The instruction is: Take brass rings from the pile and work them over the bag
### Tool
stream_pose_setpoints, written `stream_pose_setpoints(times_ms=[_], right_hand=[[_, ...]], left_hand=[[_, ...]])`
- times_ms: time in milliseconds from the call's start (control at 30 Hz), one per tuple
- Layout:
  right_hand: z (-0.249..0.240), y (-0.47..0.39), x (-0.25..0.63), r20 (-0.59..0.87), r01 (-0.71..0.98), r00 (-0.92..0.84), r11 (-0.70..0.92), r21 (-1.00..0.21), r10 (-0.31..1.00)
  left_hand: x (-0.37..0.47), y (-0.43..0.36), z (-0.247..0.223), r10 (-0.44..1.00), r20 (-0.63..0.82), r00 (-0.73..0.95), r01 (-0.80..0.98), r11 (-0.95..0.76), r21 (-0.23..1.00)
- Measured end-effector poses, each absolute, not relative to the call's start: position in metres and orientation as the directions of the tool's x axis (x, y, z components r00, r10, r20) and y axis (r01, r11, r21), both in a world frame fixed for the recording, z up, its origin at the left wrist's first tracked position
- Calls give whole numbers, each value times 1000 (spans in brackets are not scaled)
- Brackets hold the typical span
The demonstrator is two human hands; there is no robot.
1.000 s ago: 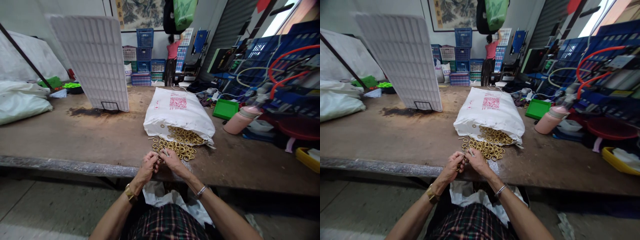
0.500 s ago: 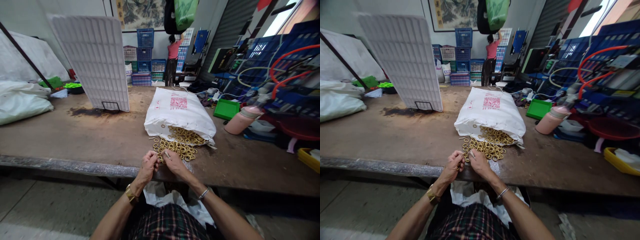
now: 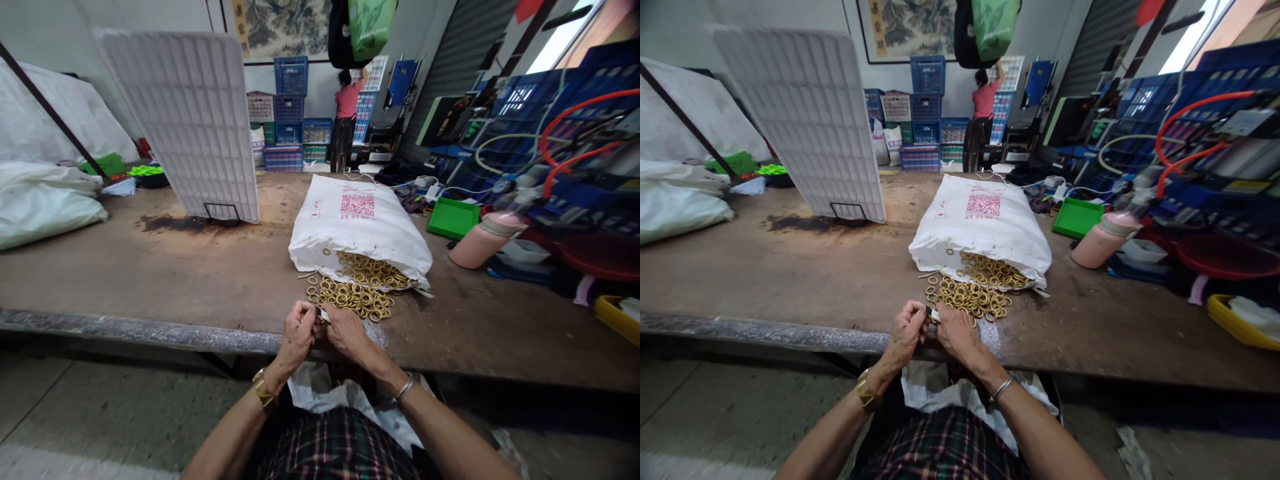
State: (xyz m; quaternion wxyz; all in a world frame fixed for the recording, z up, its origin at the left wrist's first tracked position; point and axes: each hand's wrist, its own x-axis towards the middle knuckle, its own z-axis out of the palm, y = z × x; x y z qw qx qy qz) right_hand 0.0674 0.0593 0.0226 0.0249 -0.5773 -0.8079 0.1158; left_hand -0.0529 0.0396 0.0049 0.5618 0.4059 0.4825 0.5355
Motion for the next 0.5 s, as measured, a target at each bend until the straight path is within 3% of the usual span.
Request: stream_pose_setpoints(times_ms=[167,300,500], right_hand=[[26,63,67,-106,913,-377,350,-209,920],[31,74,72,-129,945,-311,293,-143,942],[32,104,74,9,962,-268,268,-54,963]], left_hand=[[-52,34,12,993,-103,-64,-234,86,968],[-54,21,30,997,-78,26,-338,82,938],[-59,20,35,954,-185,237,-608,294,737]])
